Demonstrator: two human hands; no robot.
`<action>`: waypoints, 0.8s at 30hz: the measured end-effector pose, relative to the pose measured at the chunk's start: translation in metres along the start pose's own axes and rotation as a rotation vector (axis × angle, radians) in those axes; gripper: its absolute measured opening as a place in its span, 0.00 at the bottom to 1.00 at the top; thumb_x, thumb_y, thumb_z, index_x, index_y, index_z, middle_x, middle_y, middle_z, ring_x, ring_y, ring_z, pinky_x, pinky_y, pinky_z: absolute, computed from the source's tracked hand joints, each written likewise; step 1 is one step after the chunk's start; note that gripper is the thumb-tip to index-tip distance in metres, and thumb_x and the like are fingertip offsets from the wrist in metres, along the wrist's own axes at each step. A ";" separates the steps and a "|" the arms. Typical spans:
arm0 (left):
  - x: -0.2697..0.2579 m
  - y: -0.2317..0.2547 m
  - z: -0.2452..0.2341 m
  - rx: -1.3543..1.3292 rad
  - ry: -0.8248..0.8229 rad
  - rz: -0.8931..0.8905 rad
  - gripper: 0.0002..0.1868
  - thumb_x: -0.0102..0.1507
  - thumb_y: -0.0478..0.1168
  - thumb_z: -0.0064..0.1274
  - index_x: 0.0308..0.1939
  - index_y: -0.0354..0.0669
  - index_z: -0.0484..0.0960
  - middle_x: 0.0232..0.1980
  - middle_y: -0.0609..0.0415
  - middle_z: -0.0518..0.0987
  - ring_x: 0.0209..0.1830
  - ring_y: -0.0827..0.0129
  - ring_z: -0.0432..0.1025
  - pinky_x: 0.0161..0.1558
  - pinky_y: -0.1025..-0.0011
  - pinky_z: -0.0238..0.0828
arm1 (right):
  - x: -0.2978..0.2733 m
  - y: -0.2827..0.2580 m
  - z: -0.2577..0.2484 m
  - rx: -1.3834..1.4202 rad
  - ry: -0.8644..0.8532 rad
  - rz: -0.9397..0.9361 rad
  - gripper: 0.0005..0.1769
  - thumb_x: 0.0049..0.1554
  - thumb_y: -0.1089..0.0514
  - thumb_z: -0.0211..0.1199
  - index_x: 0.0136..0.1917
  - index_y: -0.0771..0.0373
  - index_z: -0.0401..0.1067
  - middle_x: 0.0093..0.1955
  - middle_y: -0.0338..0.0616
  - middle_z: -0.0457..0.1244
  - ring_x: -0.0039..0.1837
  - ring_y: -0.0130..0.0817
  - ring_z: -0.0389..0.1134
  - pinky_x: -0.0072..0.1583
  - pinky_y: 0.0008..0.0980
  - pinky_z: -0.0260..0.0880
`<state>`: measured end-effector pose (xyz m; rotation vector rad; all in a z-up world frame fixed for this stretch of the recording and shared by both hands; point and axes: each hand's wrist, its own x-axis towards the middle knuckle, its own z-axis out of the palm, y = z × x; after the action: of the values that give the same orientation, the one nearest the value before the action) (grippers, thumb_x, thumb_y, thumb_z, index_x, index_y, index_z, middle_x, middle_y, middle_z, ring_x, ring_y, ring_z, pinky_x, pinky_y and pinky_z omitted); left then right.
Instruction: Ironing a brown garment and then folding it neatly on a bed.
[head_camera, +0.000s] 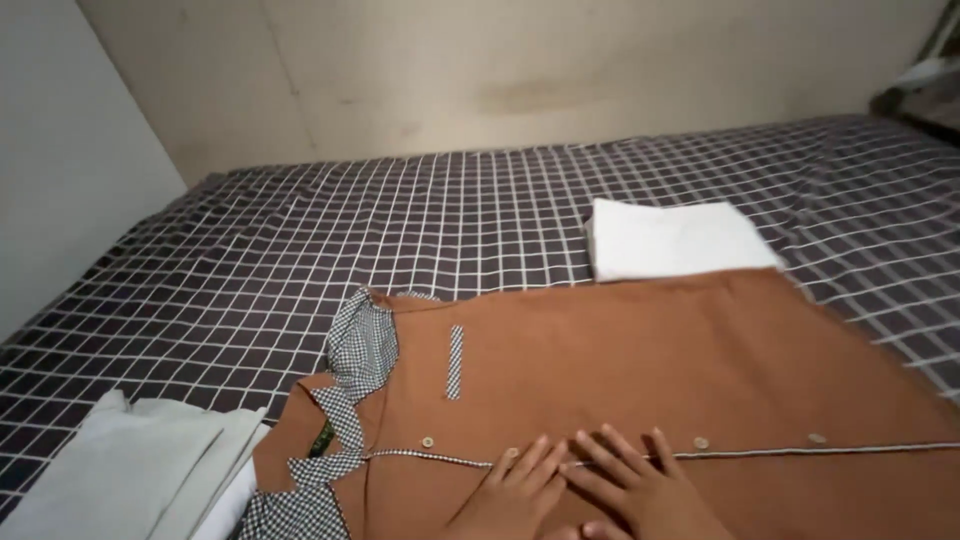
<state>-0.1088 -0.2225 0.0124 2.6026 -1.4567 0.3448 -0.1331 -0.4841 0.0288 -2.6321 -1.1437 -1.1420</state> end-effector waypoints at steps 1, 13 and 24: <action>-0.009 0.001 0.002 0.002 0.004 0.014 0.44 0.70 0.63 0.46 0.76 0.32 0.56 0.80 0.33 0.52 0.81 0.38 0.48 0.70 0.39 0.50 | -0.005 0.006 -0.015 -0.013 0.001 0.007 0.36 0.58 0.30 0.53 0.74 0.47 0.61 0.79 0.44 0.51 0.78 0.49 0.49 0.69 0.61 0.42; -0.119 -0.021 -0.090 -0.161 -0.257 -0.396 0.34 0.65 0.58 0.53 0.73 0.57 0.68 0.78 0.50 0.62 0.77 0.51 0.54 0.72 0.53 0.53 | -0.119 0.106 -0.182 -0.086 -0.945 0.683 0.38 0.61 0.29 0.48 0.82 0.30 0.49 0.87 0.32 0.35 0.83 0.33 0.36 0.76 0.55 0.34; -0.248 -0.017 -0.200 -0.339 -0.194 -1.162 0.14 0.62 0.27 0.42 0.45 0.46 0.78 0.43 0.45 0.81 0.44 0.51 0.77 0.46 0.55 0.76 | -0.311 0.178 -0.172 0.527 -0.845 0.604 0.09 0.51 0.49 0.72 0.45 0.49 0.79 0.57 0.32 0.67 0.67 0.27 0.65 0.71 0.30 0.63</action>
<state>-0.2455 0.0362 0.1390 2.6949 0.1416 -0.2769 -0.2634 -0.8577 -0.0077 -2.6894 -0.4743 0.3676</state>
